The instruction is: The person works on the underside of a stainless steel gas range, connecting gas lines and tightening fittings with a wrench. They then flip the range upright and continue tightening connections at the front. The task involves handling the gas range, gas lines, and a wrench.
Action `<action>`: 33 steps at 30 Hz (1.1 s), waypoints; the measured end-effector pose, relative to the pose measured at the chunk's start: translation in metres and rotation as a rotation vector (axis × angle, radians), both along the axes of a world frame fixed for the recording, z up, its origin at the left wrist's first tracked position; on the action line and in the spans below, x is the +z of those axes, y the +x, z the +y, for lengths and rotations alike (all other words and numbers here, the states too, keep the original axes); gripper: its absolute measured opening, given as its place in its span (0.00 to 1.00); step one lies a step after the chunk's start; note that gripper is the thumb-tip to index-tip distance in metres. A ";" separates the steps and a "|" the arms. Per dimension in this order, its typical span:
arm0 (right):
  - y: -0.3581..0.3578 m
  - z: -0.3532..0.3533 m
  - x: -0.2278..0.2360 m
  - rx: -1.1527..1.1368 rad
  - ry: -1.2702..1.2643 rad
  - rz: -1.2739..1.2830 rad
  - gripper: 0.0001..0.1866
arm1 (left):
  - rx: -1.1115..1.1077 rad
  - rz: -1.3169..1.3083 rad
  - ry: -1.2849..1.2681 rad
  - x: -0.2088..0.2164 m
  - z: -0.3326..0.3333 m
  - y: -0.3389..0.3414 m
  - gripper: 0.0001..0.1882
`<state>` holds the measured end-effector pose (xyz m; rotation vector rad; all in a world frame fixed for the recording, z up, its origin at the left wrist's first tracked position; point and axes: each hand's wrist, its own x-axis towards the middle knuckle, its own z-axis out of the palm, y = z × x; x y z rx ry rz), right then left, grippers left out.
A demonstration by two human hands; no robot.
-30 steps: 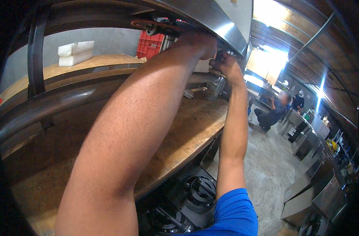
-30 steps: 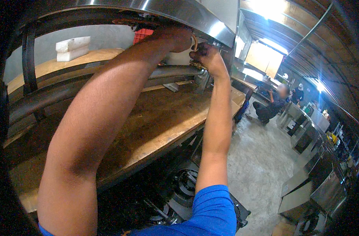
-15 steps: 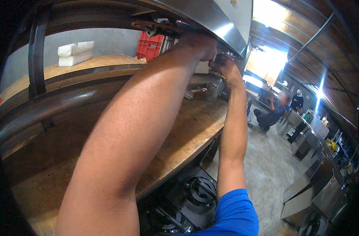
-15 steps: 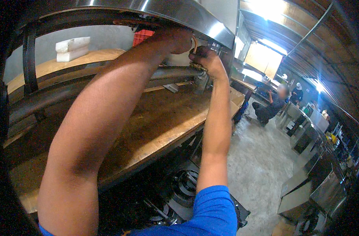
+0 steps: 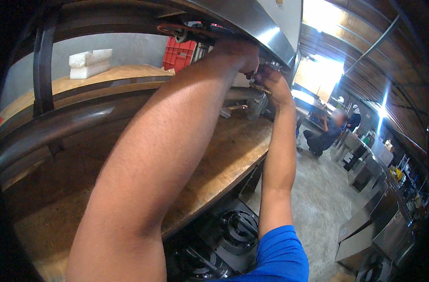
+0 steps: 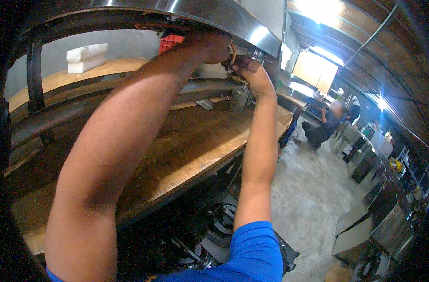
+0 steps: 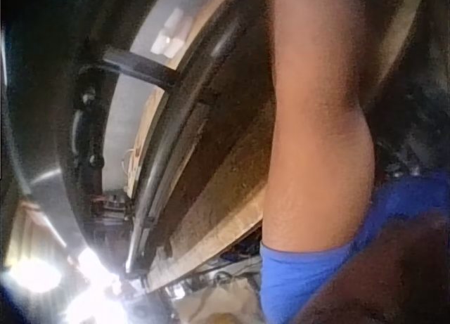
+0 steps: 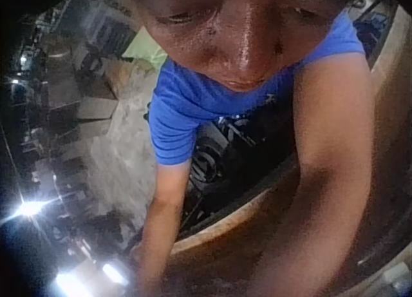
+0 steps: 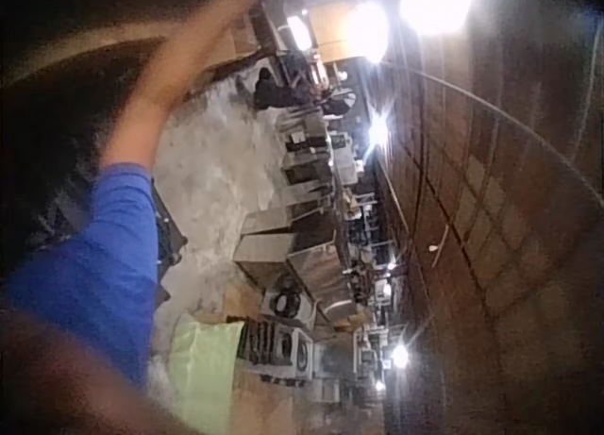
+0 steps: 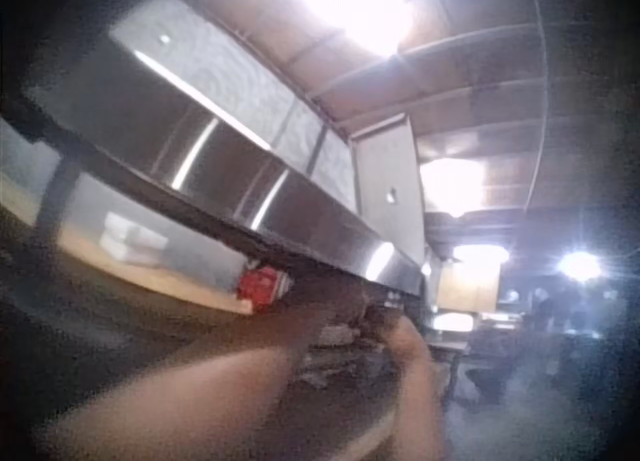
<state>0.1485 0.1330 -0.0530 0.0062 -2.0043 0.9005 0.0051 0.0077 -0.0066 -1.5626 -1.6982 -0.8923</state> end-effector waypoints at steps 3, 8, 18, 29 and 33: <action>0.002 0.002 0.000 0.044 0.011 -0.019 0.15 | 0.001 -0.005 0.005 0.000 0.000 -0.001 0.24; 0.001 -0.006 0.012 -0.244 0.125 -0.117 0.14 | -0.010 -0.015 0.011 -0.002 -0.001 -0.001 0.25; 0.002 -0.009 0.001 0.010 -0.003 -0.034 0.13 | -0.022 -0.035 0.029 -0.005 -0.005 -0.001 0.25; 0.008 -0.014 0.022 -0.263 0.098 -0.267 0.12 | -0.127 -0.147 0.099 -0.001 0.008 -0.008 0.25; 0.005 -0.028 0.025 -0.373 0.124 -0.279 0.11 | -0.267 -0.271 0.143 -0.003 0.010 -0.012 0.26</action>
